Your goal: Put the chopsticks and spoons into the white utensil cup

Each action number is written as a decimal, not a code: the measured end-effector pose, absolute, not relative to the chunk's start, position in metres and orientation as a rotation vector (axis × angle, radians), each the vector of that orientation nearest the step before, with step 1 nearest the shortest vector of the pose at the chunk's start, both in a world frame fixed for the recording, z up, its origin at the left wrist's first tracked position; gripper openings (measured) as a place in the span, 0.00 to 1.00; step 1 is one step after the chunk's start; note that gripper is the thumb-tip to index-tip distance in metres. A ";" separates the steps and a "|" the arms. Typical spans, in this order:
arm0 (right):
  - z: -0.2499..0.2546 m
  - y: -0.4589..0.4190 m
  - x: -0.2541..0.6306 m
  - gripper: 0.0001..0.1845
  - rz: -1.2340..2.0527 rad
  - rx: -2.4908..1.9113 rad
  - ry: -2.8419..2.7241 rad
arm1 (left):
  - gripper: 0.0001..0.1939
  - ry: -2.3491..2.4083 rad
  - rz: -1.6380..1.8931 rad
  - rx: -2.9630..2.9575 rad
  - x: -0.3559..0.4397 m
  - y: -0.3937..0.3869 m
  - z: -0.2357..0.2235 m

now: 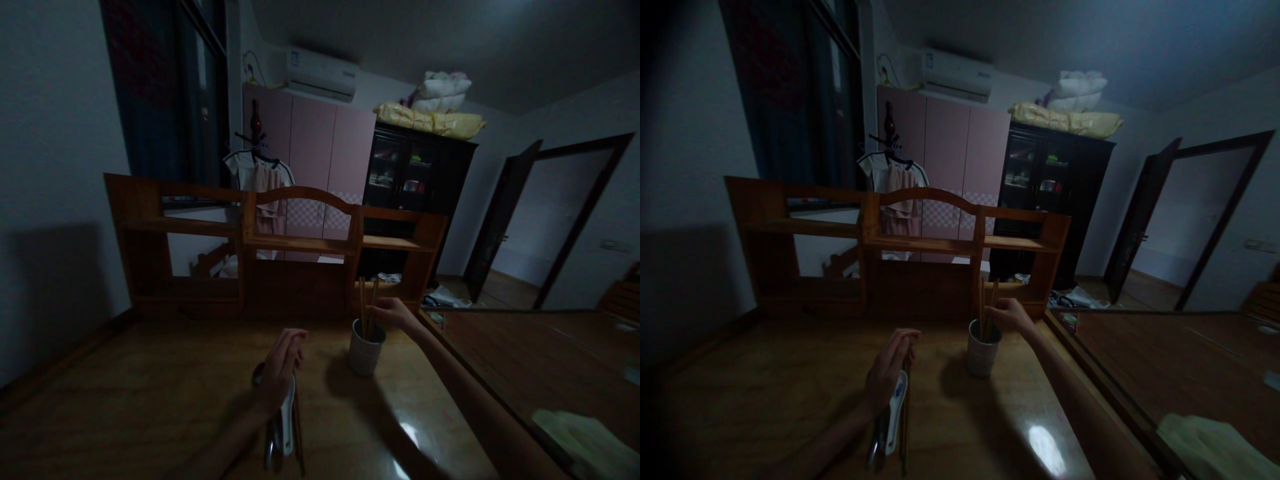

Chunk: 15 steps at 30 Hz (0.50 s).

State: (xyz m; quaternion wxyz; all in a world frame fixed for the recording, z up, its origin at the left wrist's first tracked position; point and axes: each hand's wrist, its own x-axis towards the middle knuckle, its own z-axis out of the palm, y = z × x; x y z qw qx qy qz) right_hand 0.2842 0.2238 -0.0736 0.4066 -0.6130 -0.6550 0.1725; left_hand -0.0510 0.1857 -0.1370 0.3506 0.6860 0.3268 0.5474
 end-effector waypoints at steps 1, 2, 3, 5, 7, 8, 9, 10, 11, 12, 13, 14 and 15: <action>-0.070 0.221 0.283 0.23 0.402 -1.540 -1.632 | 0.16 0.856 1.422 1.793 -0.051 0.186 -0.137; -0.066 0.218 0.282 0.23 0.360 -1.531 -1.606 | 0.16 0.869 1.426 1.815 -0.051 0.186 -0.137; -0.061 0.214 0.281 0.24 0.313 -1.518 -1.576 | 0.16 0.886 1.428 1.841 -0.052 0.188 -0.137; -0.048 0.202 0.276 0.26 0.187 -1.478 -1.487 | 0.16 0.952 1.444 1.911 -0.055 0.197 -0.139; -0.034 0.185 0.263 0.28 -0.003 -1.401 -1.360 | 0.14 1.095 1.462 1.993 -0.062 0.213 -0.145; -0.029 0.175 0.252 0.27 -0.161 -1.316 -1.273 | 0.14 1.193 1.454 2.026 -0.066 0.224 -0.149; -0.026 0.166 0.240 0.25 -0.272 -1.237 -1.237 | 0.13 1.300 1.435 2.039 -0.071 0.235 -0.155; -0.025 0.157 0.225 0.21 -0.324 -1.169 -1.261 | 0.12 1.392 1.391 2.034 -0.077 0.247 -0.161; -0.028 0.150 0.209 0.18 -0.345 -1.120 -1.342 | 0.12 1.462 1.336 2.008 -0.082 0.258 -0.167; -0.033 0.144 0.193 0.15 -0.356 -1.085 -1.481 | 0.11 1.492 1.270 1.979 -0.087 0.267 -0.173; -0.043 0.141 0.178 0.14 -0.392 -1.017 -1.688 | 0.10 1.503 1.217 1.960 -0.091 0.274 -0.178; -0.055 0.141 0.163 0.11 -0.474 -0.916 -1.898 | 0.09 1.504 1.175 1.947 -0.093 0.279 -0.183; -0.071 0.142 0.151 0.09 -0.549 -0.833 -2.092 | 0.09 1.495 1.145 1.939 -0.095 0.281 -0.185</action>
